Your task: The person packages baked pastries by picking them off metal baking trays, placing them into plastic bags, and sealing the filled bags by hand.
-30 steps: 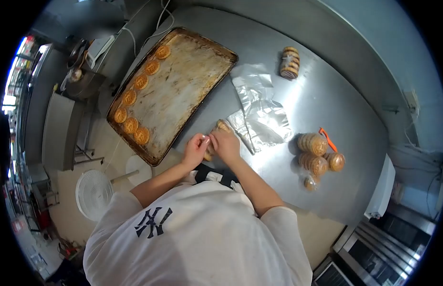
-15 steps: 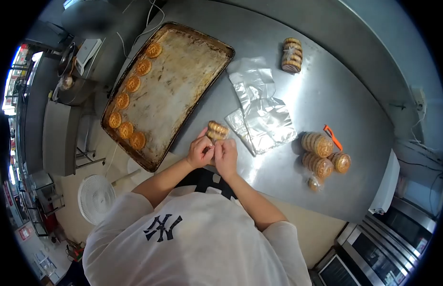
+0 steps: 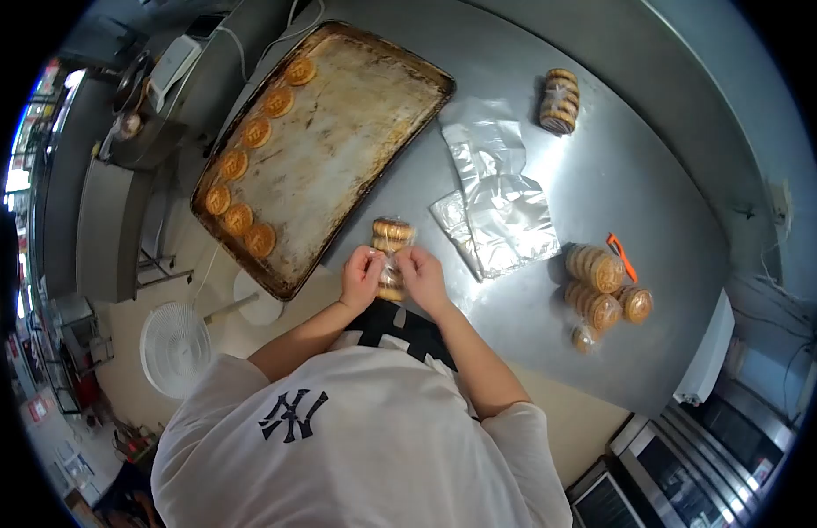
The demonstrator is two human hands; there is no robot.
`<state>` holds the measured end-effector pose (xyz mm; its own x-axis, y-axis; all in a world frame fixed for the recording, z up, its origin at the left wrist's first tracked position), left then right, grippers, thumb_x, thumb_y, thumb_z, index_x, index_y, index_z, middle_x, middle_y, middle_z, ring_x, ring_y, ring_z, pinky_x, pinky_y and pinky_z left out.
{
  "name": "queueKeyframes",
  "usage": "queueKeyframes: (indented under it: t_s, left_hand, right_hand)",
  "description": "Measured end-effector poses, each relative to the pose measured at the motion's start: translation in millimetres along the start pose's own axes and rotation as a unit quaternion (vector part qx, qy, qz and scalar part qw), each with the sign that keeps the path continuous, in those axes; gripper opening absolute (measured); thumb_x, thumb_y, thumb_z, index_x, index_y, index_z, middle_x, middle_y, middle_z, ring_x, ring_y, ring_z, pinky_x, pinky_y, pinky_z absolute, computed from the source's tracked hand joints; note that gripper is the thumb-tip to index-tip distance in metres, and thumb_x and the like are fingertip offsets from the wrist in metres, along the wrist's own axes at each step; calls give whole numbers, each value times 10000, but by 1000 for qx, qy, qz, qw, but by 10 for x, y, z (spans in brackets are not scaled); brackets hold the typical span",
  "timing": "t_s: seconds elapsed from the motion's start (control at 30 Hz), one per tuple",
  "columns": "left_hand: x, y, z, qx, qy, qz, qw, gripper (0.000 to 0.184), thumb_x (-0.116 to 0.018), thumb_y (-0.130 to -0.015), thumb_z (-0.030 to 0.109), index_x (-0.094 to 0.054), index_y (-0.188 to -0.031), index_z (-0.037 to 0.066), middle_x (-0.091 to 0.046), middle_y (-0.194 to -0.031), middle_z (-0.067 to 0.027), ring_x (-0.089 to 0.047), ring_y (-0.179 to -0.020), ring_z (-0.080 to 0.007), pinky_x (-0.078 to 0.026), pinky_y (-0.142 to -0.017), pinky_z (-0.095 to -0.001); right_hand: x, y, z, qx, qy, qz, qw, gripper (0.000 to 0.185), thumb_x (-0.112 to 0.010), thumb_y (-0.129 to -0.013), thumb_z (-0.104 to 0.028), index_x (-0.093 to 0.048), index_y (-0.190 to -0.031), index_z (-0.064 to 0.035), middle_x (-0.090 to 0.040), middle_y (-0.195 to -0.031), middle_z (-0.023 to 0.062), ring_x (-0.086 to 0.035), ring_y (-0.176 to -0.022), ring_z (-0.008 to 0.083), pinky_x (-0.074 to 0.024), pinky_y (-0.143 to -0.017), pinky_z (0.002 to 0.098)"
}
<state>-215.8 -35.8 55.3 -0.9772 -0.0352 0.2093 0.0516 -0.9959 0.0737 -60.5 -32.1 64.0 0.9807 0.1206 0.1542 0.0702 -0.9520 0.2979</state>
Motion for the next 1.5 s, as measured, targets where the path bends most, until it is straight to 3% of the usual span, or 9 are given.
queueKeyframes:
  t_s: [0.2, 0.37, 0.43, 0.53, 0.73, 0.93, 1.03, 1.3, 1.5]
  left_hand:
    - [-58, 353, -276, 307, 244, -82, 916, 121, -582, -926, 114, -594, -881, 2, -640, -815, -40, -596, -686, -119, -485, -614, -266]
    - [18, 160, 247, 105, 22, -147, 983, 162, -643, -893, 179, -605, -956, 35, -663, -797, -60, -648, -671, -175, -510, -613, -293]
    - [-15, 132, 382, 7, -157, -178, 971, 202, -666, -876, 201, -603, -987, 44, -666, -785, -69, -661, -663, -200, -516, -609, -309]
    - [-31, 146, 668, -182, -153, -139, 961, 239, -711, -828, 236, -610, -962, 66, -645, -740, -79, -656, -640, -248, -515, -591, -336]
    - [-39, 155, 698, -199, -136, -121, 963, 230, -788, -765, 188, -601, -827, 70, -572, -663, -49, -603, -578, -211, -498, -564, -315]
    - [-41, 159, -229, 67, 107, -118, 985, 79, -675, -845, 18, -596, -835, 15, -664, -810, -32, -602, -760, -44, -496, -647, -222]
    - [36, 114, 76, 62, -36, -126, 989, 90, -697, -822, 32, -609, -821, 17, -644, -866, -51, -599, -743, -69, -493, -658, -221]
    - [131, -61, -42, 22, -62, -112, 992, 169, -774, -757, 95, -623, -783, 22, -599, -923, -49, -571, -687, -87, -468, -610, -224]
    - [128, -131, -174, 185, 66, -71, 978, 139, -748, -817, 140, -650, -822, 42, -651, -818, -48, -614, -712, -117, -502, -633, -235]
  right_hand:
    - [-253, 341, -643, 203, 226, -129, 944, 45, -641, -875, -102, -635, -903, -67, -608, -816, 79, -606, -762, 238, -484, -855, 374]
    - [-417, 485, -782, 260, 249, -151, 921, 90, -670, -838, -132, -647, -912, -87, -631, -874, 82, -613, -904, 294, -328, -1093, 503]
    - [-329, 504, -777, 286, 260, -146, 910, 99, -676, -833, -115, -645, -920, -77, -639, -886, 81, -630, -861, 256, -435, -995, 452]
    - [9, 253, -106, -11, -94, -38, 995, 87, -679, -856, -91, -673, -920, -33, -615, -823, 74, -576, -703, 120, -453, -621, 249]
    - [-27, 143, -83, 27, 59, -60, 996, 128, -700, -863, -136, -703, -927, -25, -611, -754, 42, -564, -667, 106, -458, -604, 261]
    - [-51, 252, -277, 91, 59, -66, 992, 96, -690, -869, -123, -669, -862, -29, -566, -694, 68, -562, -642, 166, -445, -583, 295]
    - [-250, 351, -703, 220, 224, -110, 943, 135, -672, -873, -136, -641, -810, -20, -579, -709, 106, -585, -668, 239, -462, -608, 323]
    - [-192, 217, -532, 71, 191, -78, 976, 95, -686, -840, -111, -623, -883, -55, -605, -801, 124, -606, -719, 295, -492, -637, 365]
    - [-259, 324, -960, 318, 220, -80, 919, 116, -730, -808, -88, -645, -884, -66, -619, -804, 85, -609, -649, 245, -507, -591, 331]
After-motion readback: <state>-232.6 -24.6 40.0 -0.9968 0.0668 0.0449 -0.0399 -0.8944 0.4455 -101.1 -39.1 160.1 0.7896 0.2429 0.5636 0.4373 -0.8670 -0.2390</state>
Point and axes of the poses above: each hand's wrist, its own y-axis away from the middle knuckle, its own x-axis out of the back of the hand, z = x × y, the point moved 10 cm from there along -y, towards the middle knuckle
